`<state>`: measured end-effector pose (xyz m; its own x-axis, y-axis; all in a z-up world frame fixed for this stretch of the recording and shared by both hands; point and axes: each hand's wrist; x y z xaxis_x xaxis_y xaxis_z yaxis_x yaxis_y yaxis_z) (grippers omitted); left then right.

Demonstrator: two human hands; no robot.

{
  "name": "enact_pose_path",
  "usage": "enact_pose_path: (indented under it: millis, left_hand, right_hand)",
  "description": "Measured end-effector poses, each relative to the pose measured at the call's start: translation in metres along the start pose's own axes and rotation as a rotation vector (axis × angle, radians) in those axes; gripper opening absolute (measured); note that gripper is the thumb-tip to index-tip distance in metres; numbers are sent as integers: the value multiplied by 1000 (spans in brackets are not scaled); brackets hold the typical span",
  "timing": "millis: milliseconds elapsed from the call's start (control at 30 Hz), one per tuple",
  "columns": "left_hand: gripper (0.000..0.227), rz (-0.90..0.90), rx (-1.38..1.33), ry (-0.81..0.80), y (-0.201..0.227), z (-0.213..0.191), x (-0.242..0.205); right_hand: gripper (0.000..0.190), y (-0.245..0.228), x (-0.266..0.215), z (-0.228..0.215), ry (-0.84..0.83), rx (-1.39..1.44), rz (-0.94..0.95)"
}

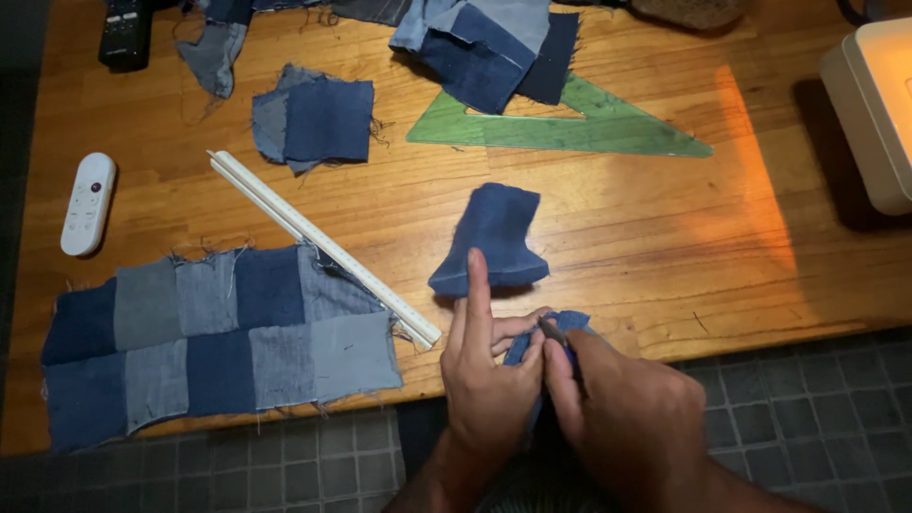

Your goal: Cutting and measuring denim fabric scraps to prepare for sewing patchwork

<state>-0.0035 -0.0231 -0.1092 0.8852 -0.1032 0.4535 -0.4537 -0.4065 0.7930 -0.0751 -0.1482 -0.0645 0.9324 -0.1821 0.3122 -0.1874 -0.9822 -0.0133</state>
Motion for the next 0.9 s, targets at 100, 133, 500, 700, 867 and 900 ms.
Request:
enact_pose_path:
  millis: [100, 133, 500, 700, 867, 900]
  left_hand:
    - [98, 10, 18, 27, 0, 0, -2]
    - [98, 9, 16, 23, -1, 0, -2]
    - [110, -255, -535, 5, 21, -11, 24]
    - [57, 166, -31, 123, 17, -48, 59]
    - [27, -117, -527, -31, -7, -75, 84]
    - [34, -194, -734, -121, -16, -80, 88]
  right_hand:
    - [25, -1, 0, -5, -97, 24, 74]
    - [25, 0, 3, -4, -99, 23, 78]
    - [27, 44, 29, 40, -444, 979, 284]
    - [29, 131, 82, 78, 34, 211, -68]
    - [34, 92, 139, 20, 58, 208, -43]
    - [20, 76, 143, 4, -51, 707, -102]
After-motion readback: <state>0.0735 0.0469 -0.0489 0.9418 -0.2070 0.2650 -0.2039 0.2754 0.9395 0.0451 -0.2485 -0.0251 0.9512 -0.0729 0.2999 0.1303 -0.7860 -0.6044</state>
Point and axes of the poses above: each hand's wrist, its own x-axis towards the middle knuckle, its own z-axis out of the palm, y = z × x, and after that the axes turned 1 degree about -y, right-handed
